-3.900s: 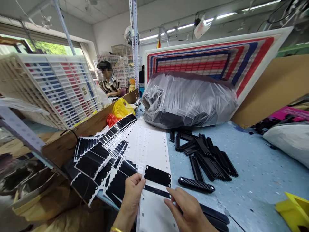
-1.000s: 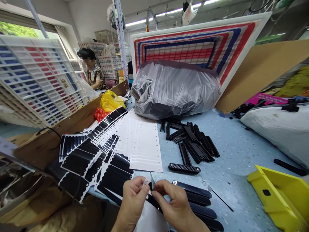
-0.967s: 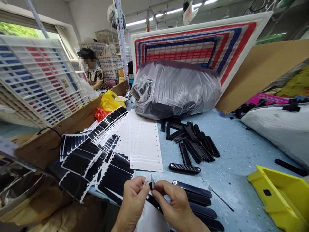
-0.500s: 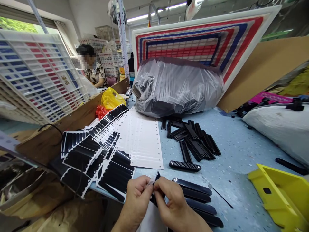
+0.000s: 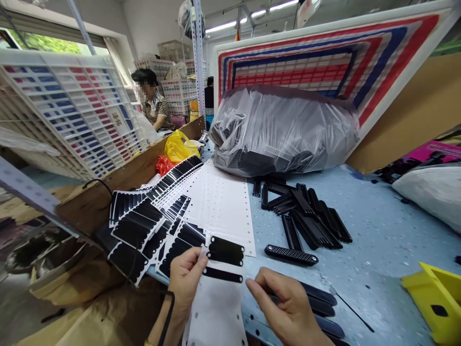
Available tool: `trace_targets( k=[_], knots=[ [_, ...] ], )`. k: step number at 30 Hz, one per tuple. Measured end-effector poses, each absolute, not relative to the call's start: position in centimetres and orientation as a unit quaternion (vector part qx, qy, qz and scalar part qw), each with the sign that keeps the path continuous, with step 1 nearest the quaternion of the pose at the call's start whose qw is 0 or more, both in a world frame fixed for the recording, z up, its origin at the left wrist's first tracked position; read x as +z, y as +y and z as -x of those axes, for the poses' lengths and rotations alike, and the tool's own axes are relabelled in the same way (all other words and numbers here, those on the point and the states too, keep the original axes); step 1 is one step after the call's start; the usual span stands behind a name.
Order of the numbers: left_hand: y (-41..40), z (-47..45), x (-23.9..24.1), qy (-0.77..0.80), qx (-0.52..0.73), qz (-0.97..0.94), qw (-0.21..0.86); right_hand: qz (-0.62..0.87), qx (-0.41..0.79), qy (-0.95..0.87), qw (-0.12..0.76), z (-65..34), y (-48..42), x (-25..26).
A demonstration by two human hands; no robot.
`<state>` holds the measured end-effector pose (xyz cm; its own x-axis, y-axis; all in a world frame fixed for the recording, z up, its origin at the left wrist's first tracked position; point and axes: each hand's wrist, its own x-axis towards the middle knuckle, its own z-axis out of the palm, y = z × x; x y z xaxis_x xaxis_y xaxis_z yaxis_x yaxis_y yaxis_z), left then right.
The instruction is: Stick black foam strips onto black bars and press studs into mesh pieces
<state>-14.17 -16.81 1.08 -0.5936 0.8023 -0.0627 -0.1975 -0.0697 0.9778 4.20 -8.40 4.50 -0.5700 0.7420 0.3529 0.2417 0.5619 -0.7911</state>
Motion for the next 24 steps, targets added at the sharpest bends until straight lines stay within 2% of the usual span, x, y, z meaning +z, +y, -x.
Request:
trace_targets(
  k=[5, 11, 15, 24],
  knots=[
    [-17.9, 14.9, 1.7, 0.547, 0.727, -0.173, 0.378, 0.423, 0.477, -0.682, 0.357, -3.6, -6.2, 2.1],
    [-18.4, 13.8, 2.0, 0.479, 0.738, -0.118, 0.461, 0.330, 0.628, -0.628, 0.320, -2.8, -6.9, 2.9],
    [-18.6, 13.4, 2.4, 0.441, 0.750, -0.123, 0.477, 0.328, 0.637, -0.617, 0.325, -3.1, -7.1, 3.2],
    [-18.6, 13.6, 2.1, 0.493, 0.726, -0.158, 0.453, 0.333, 0.600, -0.653, 0.321, -3.9, -6.6, 1.4]
  ],
)
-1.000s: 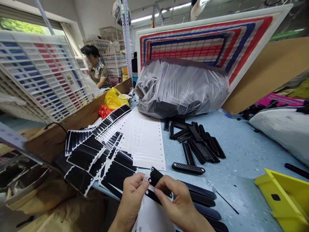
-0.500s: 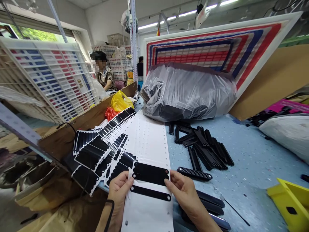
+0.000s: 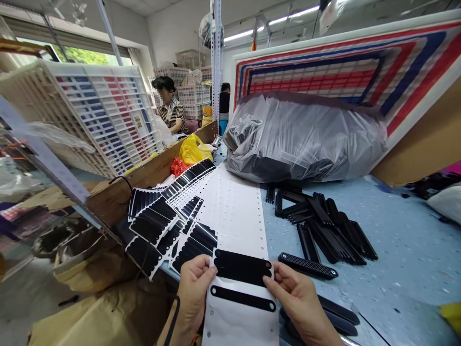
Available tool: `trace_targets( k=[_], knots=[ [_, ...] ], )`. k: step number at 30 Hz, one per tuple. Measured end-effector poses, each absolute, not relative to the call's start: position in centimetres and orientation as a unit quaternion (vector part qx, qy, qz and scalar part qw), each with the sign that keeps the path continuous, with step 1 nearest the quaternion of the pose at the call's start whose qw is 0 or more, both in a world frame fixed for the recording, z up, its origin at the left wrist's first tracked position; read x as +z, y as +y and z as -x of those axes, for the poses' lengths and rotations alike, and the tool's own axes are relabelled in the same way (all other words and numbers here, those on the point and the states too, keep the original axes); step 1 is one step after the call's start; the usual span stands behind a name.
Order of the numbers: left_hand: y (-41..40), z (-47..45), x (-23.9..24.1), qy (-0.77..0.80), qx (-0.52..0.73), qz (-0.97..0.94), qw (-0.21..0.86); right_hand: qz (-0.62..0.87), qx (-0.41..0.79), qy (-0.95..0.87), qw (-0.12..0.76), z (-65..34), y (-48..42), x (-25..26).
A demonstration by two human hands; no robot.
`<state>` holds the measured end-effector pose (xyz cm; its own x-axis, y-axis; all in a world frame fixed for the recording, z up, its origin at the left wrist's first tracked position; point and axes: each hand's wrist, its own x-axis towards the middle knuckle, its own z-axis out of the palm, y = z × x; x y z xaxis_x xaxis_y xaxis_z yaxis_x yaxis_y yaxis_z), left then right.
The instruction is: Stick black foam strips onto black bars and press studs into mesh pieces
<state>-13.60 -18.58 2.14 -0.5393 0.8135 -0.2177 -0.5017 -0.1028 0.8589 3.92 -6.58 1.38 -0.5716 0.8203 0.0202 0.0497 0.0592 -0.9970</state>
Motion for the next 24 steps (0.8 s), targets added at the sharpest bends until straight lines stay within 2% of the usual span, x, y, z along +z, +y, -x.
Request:
trace_targets(
  k=[4, 6, 11, 14, 19, 24],
  knots=[
    [-18.4, 13.8, 1.5, 0.549, 0.706, -0.165, 0.415, 0.386, 0.404, -0.731, 0.390, -5.2, -5.2, 1.8],
    [-18.2, 13.6, 1.2, 0.579, 0.691, -0.183, 0.393, 0.346, 0.306, -0.794, 0.396, -5.6, -5.0, 2.4],
    [-17.6, 12.1, 1.8, 0.613, 0.646, -0.268, 0.367, 0.193, 0.242, -0.870, 0.383, -4.1, -7.9, 2.7],
    [-17.7, 11.3, 3.0, 0.597, 0.626, -0.323, 0.384, 0.193, 0.285, -0.877, 0.335, -3.1, -9.8, 2.2],
    [-18.0, 11.2, 4.5, 0.555, 0.611, -0.377, 0.420, 0.246, 0.451, -0.833, 0.207, -3.1, -10.4, 4.2],
    [-17.8, 10.6, 3.6, 0.511, 0.618, -0.362, 0.476, 0.298, 0.618, -0.701, 0.194, -2.0, -9.6, 5.5]
  ],
)
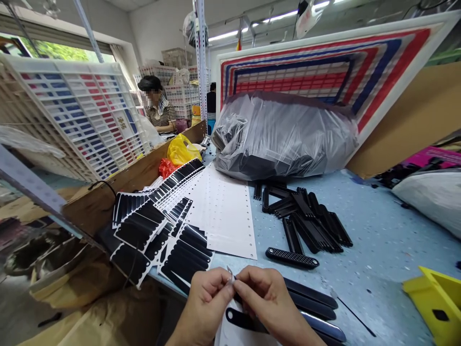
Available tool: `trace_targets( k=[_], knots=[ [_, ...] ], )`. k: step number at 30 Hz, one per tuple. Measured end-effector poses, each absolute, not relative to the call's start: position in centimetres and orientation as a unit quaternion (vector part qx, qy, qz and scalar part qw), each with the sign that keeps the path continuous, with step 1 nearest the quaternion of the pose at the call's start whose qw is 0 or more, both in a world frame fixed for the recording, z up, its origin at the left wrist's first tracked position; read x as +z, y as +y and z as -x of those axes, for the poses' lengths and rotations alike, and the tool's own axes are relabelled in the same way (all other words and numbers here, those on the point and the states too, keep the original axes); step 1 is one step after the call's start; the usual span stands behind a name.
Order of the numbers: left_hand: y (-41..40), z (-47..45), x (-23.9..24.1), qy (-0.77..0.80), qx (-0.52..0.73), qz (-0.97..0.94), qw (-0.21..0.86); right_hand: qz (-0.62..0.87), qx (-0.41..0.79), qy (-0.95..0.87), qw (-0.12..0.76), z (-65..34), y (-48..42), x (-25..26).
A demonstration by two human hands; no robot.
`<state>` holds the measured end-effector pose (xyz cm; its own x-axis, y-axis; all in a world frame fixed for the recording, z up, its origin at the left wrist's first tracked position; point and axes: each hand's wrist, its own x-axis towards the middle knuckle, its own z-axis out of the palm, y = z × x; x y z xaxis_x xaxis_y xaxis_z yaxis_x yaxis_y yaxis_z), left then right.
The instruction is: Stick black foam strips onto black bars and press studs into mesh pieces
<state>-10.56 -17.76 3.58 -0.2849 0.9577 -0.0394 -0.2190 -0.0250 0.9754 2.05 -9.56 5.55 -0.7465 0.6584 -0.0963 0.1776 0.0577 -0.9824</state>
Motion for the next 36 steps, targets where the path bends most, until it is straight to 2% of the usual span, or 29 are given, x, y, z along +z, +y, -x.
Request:
trace_targets(
  k=[3, 5, 8, 11, 16, 20, 23, 25, 28, 30, 33, 36],
  knots=[
    [-17.2, 10.6, 2.4, 0.509, 0.636, -0.325, 0.481, 0.339, 0.633, -0.653, 0.240, -2.9, -7.7, 5.6],
    [-16.1, 11.6, 1.8, 0.520, 0.666, -0.285, 0.452, 0.377, 0.603, -0.617, 0.336, -4.8, -5.6, 5.8],
    [-12.8, 14.5, 1.4, 0.570, 0.682, -0.289, 0.355, 0.436, 0.563, -0.504, 0.488, -8.9, -2.6, 6.8],
    [-8.3, 18.4, 1.4, 0.647, 0.646, -0.310, 0.261, 0.468, 0.545, -0.418, 0.556, -12.2, -1.4, 7.8],
    [-4.2, 23.0, 1.9, 0.730, 0.587, -0.303, 0.175, 0.472, 0.560, -0.467, 0.496, -14.2, -3.0, 7.1],
    [-5.8, 20.6, 2.4, 0.747, 0.565, -0.319, 0.146, 0.434, 0.578, -0.542, 0.428, -14.5, -4.8, 5.6],
    [-7.7, 14.9, 2.1, 0.710, 0.549, -0.366, 0.246, 0.403, 0.588, -0.568, 0.412, -14.2, -6.1, 5.3],
    [-8.8, 10.9, 1.9, 0.607, 0.547, -0.350, 0.458, 0.379, 0.595, -0.580, 0.408, -13.9, -7.0, 5.4],
    [-9.8, 6.9, 2.0, 0.501, 0.549, -0.298, 0.599, 0.348, 0.606, -0.597, 0.395, -14.0, -8.1, 5.4],
    [-9.9, 6.1, 2.1, 0.461, 0.560, -0.285, 0.627, 0.359, 0.605, -0.595, 0.388, -14.6, -8.5, 5.1],
    [-9.5, 6.3, 1.7, 0.461, 0.593, -0.267, 0.604, 0.396, 0.587, -0.601, 0.370, -16.3, -8.2, 4.7],
    [-8.8, 6.4, 0.9, 0.494, 0.614, -0.265, 0.555, 0.428, 0.490, -0.673, 0.352, -17.8, -6.9, 4.4]
  ],
)
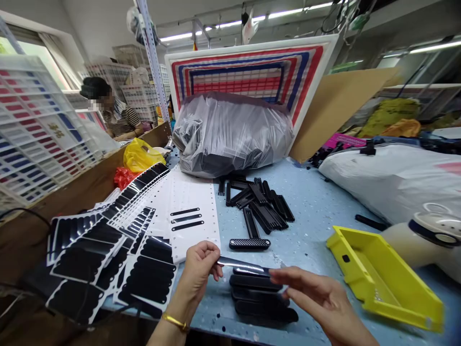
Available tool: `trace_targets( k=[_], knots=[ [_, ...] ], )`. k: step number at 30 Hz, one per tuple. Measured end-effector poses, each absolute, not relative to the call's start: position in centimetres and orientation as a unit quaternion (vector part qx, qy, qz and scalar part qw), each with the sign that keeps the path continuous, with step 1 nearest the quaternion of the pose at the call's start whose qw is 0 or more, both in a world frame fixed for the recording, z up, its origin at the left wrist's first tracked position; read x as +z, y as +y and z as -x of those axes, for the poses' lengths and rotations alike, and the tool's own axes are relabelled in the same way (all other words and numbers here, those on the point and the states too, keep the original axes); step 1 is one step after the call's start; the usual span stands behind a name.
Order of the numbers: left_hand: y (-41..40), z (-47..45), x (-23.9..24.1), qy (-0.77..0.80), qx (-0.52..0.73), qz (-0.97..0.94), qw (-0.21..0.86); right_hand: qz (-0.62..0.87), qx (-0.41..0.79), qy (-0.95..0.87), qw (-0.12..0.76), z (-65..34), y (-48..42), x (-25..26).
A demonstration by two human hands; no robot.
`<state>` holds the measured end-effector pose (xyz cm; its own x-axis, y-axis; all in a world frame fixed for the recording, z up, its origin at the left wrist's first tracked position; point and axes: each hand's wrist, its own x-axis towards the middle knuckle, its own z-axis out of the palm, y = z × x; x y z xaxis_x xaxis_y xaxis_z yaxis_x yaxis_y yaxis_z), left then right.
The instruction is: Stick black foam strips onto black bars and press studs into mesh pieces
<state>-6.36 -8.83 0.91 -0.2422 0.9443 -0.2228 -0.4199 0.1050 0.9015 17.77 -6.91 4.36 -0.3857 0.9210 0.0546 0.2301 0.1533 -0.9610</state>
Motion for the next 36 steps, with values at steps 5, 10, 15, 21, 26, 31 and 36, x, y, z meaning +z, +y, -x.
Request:
trace_targets(
  k=[5, 10, 15, 21, 26, 31, 36],
  knots=[
    [-8.1, 4.5, 0.4, 0.495, 0.597, -0.294, 0.558, 0.383, 0.226, -0.810, 0.382, -17.1, -4.8, 3.2],
    [-7.8, 2.9, -0.2, 0.474, 0.576, -0.315, 0.587, 0.349, 0.177, -0.873, 0.292, -16.3, -4.7, 2.2],
    [-6.8, 2.5, -1.3, 0.516, 0.547, -0.350, 0.559, 0.362, 0.191, -0.869, 0.279, -17.3, -4.4, 2.6],
    [-4.9, 4.4, -1.2, 0.603, 0.499, -0.488, 0.385, 0.411, 0.196, -0.838, 0.302, -19.9, -1.6, 3.9],
    [-2.8, 6.2, -2.3, 0.657, 0.366, -0.607, 0.256, 0.443, 0.249, -0.815, 0.279, -19.3, 2.1, 3.1],
    [-2.1, 6.1, -2.7, 0.621, 0.278, -0.684, 0.265, 0.447, 0.260, -0.821, 0.244, -17.5, 3.4, 0.6],
    [-3.0, 6.1, -2.3, 0.589, 0.267, -0.693, 0.317, 0.418, 0.252, -0.848, 0.207, -19.0, 1.0, 0.0]
  ],
)
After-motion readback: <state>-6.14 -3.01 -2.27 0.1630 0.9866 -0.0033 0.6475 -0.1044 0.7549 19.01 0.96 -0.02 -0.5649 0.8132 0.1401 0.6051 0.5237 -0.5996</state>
